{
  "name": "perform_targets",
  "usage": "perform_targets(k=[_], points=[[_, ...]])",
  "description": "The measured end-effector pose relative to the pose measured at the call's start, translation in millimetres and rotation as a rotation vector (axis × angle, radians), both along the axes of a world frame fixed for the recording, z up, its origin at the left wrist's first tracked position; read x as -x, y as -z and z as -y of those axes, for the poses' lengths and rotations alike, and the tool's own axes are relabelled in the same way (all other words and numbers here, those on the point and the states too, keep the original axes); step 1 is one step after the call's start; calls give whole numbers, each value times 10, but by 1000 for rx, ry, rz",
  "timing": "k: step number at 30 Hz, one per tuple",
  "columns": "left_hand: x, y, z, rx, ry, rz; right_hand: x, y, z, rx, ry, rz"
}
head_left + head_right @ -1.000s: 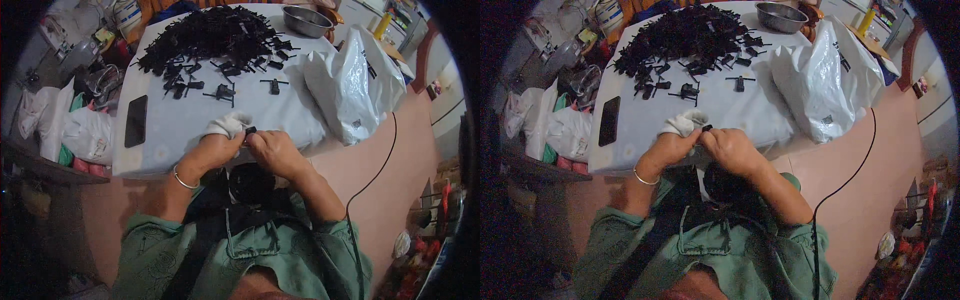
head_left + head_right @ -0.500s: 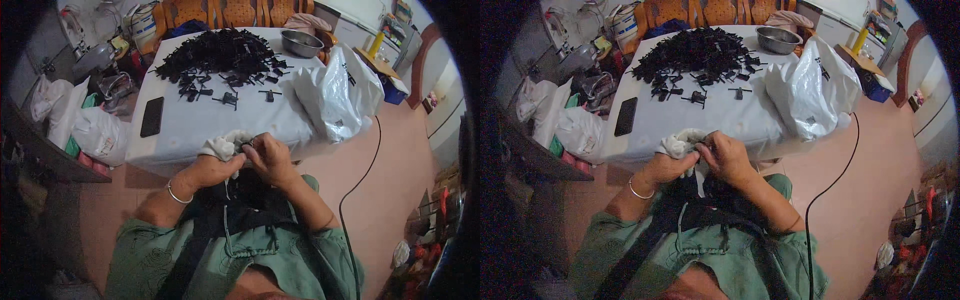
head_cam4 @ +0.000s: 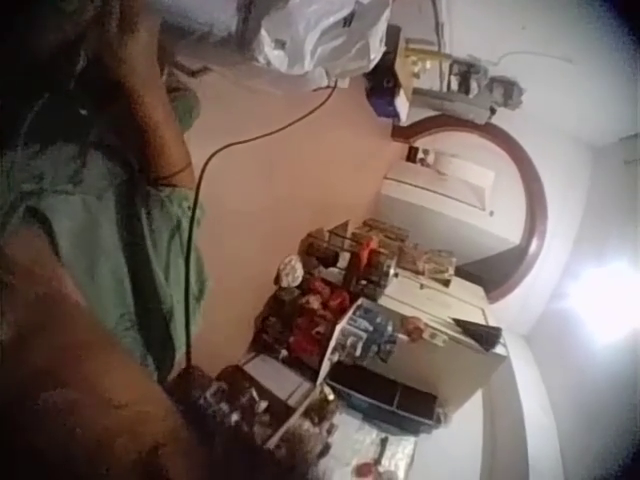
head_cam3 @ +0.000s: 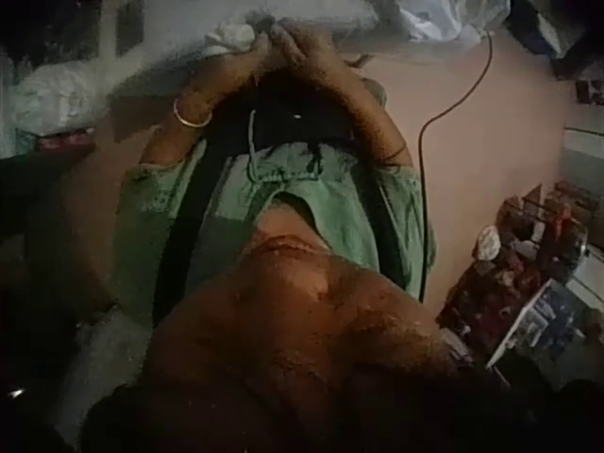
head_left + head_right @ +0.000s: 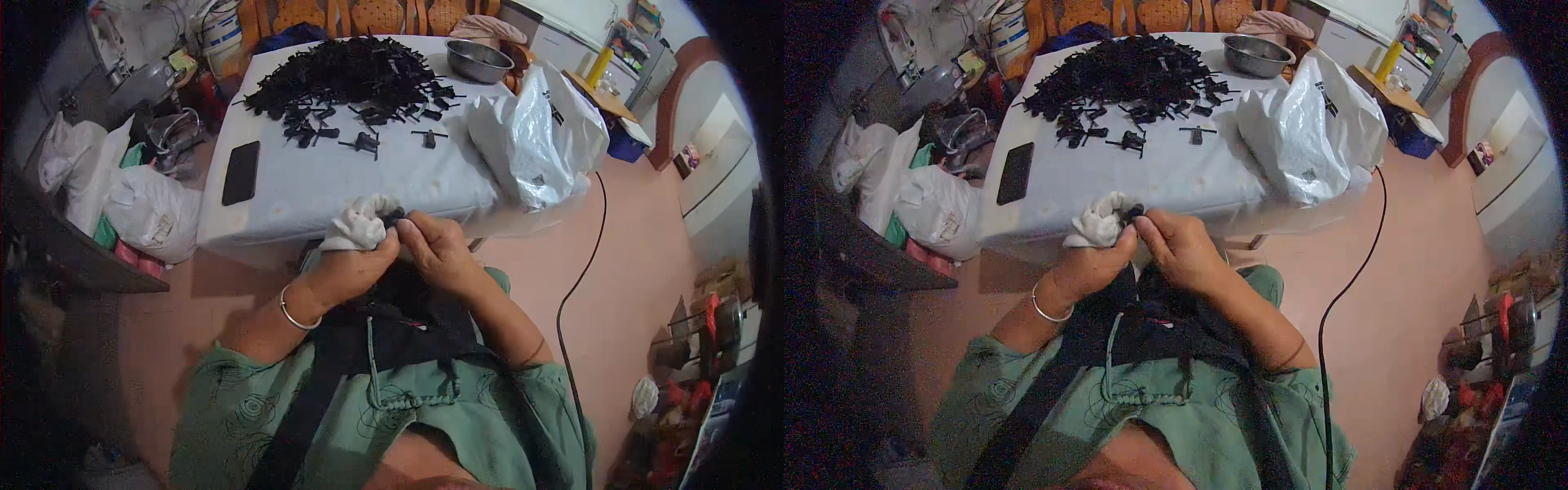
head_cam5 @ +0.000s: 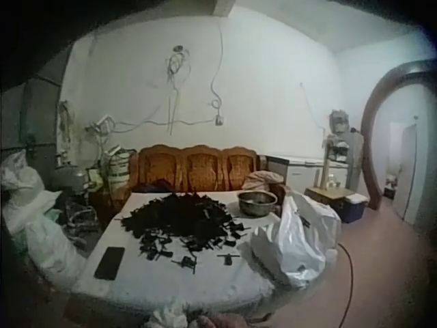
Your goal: Cleaning small black plastic components by wiping them with a cloth.
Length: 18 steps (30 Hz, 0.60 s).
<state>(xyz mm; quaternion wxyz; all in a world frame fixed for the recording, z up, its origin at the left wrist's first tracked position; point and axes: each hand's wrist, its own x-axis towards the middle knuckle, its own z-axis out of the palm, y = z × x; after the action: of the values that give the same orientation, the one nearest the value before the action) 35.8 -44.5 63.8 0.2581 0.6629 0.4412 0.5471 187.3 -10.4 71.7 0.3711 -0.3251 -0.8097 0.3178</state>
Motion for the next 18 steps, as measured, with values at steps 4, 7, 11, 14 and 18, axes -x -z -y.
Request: perform_targets(k=[4,7,11,14,18], points=[[96,-35,51,-167,35,-146,88,-5,68,43,-1,-83],[147,-109,128,-202,3,-257,207,99,109,107,-1,-192],[200,-25,57,-333,-79,-162,196,79,116,354,-54,-221],[309,26,113,20,139,120,161,45,108,132,-60,-238],[375,63,110,14,193,264,99,-64,191,147,-121,123]])
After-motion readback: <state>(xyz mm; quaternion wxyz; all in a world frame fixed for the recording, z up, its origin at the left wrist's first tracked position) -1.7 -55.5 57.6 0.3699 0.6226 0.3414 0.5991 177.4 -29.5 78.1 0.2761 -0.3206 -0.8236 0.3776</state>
